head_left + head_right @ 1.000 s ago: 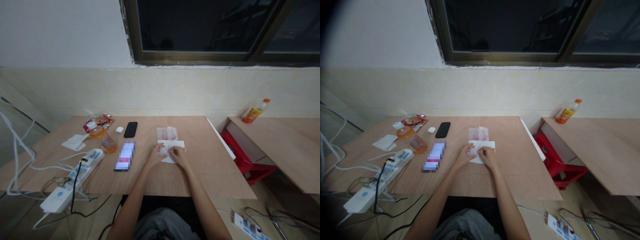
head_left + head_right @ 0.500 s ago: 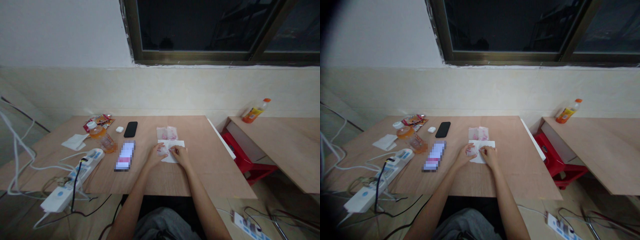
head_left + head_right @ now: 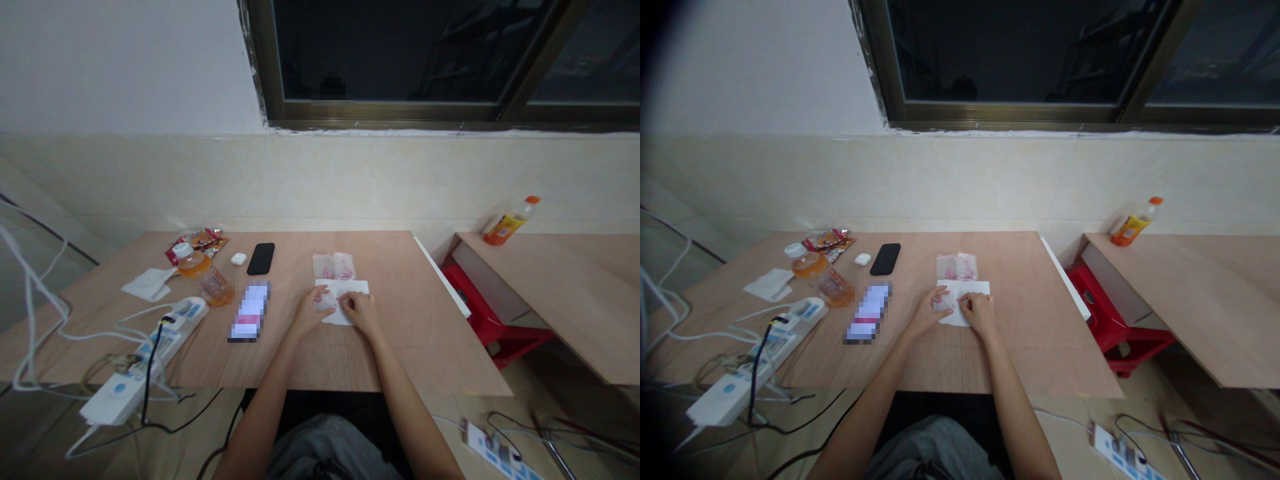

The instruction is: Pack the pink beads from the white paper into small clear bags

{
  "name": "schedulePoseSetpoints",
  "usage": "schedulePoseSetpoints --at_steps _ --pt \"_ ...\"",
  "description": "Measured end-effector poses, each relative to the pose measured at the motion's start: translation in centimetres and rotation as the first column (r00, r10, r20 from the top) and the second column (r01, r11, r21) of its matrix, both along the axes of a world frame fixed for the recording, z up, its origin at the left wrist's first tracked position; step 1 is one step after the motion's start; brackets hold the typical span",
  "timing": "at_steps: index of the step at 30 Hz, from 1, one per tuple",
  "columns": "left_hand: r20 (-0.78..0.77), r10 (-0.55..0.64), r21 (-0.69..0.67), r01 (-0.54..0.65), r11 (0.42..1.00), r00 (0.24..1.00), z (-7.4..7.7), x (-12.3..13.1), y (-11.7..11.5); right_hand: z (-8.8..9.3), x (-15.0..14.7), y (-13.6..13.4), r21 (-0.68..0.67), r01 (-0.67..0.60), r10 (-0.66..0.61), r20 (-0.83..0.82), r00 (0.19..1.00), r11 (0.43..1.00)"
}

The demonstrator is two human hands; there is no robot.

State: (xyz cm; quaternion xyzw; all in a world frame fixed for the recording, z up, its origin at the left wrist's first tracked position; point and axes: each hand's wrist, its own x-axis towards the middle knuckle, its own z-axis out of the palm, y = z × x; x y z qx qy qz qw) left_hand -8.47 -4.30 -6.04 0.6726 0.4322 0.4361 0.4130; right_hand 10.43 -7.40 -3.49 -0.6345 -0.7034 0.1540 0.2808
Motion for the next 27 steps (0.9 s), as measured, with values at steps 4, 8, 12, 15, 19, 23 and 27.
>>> schedulePoseSetpoints --at_steps 4,8,12,15,19,23,27 --pt "0.002 -0.001 -0.011 0.001 1.0 1.0 0.0 0.0 0.0 -0.1 0.1 0.0 0.0 -0.003 0.003 -0.01 1.0 1.0" --pt "0.011 0.004 -0.014 -0.003 1.0 1.0 0.0 0.0 0.0 -0.1 0.2 0.0 0.002 0.005 -0.005 -0.013 1.0 1.0" --pt "0.028 -0.005 -0.02 0.006 1.0 1.0 0.0 0.1 0.0 -0.2 0.3 0.1 0.022 0.003 -0.002 -0.051 0.999 1.0" --pt "0.047 0.005 -0.046 -0.002 0.999 0.999 0.0 0.1 0.0 -0.4 0.3 0.3 0.022 0.002 0.001 -0.097 0.995 1.0" --pt "0.057 -0.002 -0.055 0.005 0.998 0.998 0.0 0.1 0.0 -1.0 0.1 0.8 0.047 -0.022 0.031 -0.198 0.98 0.999" --pt "0.034 0.0 -0.025 0.0 1.0 0.999 0.1 0.0 -0.1 -1.1 -0.4 0.8 0.086 -0.058 0.08 -0.281 0.956 0.995" --pt "0.049 -0.012 -0.011 0.013 1.0 0.999 0.3 0.0 -0.1 -0.6 -0.6 0.4 0.098 -0.098 0.119 -0.24 0.963 0.99"
